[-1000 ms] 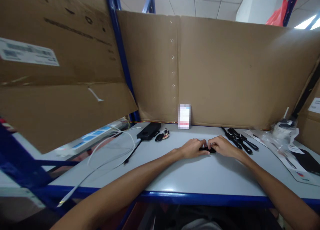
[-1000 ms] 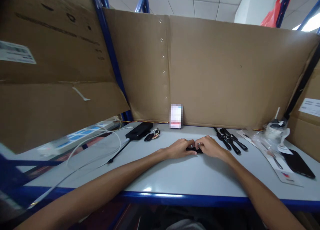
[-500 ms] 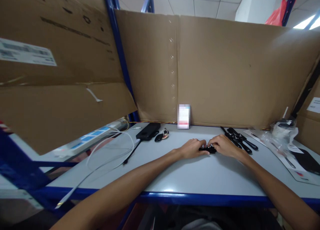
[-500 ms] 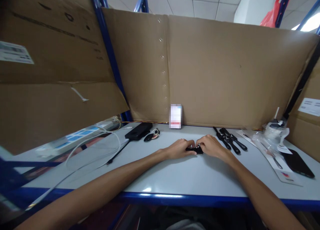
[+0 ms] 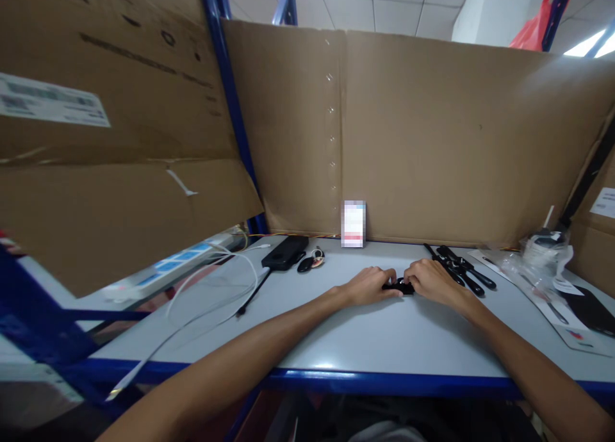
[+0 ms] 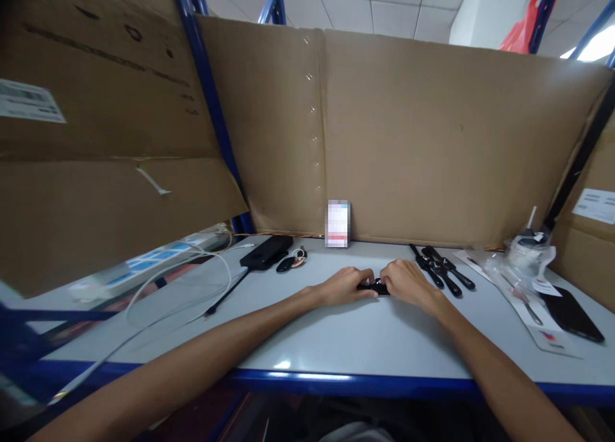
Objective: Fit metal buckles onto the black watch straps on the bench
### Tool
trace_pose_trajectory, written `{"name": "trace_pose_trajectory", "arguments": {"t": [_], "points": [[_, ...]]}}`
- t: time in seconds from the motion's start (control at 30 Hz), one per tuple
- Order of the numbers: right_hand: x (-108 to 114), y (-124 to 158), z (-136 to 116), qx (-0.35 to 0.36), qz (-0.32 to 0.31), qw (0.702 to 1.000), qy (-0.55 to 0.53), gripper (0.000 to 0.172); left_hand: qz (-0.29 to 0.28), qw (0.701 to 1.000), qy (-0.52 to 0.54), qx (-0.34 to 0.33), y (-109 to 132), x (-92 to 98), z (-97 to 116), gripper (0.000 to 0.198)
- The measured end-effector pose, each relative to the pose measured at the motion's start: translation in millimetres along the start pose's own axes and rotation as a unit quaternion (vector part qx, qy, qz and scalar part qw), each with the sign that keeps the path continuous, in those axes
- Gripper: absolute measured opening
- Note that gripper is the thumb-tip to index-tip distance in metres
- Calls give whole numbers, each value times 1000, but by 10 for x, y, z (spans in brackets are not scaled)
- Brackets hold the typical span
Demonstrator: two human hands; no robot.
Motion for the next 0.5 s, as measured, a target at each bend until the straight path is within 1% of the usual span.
{"name": "trace_pose_trajectory", "arguments": {"t": [0.1,0.17,0.27,0.33,0.4,0.5], "points": [[15,4,-6,-3,11,1000,7,39,-2,1000,3,3,4,6,2,45],[-3,-3,-18,9,11,999,-33,42,-1,1000,4,2,5,7,2,45],[-39,-14,-37,32,-5,996,-81,41,0,1000,4,-1,2,2,1,43],[-40,-15,-25,26,-10,997,-68,39,-1,1000,2,1,-1,-3,-2,43],[-18,-9,-3,5,-5,999,-35,37,-1,1000,0,3,-3,-6,-5,45],[23,2,-6,-13,9,1000,-12,40,0,1000,3,-3,0,-6,-3,46]]}}
Point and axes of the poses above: each hand's wrist, its own y-axis away from the middle knuckle, its own x-axis out of the back of the hand, z = x × y, the point moved 6 cm from there along -y, towards the middle knuckle, and after that the axes turned 2 degrees about -y, right-handed, at the moved point
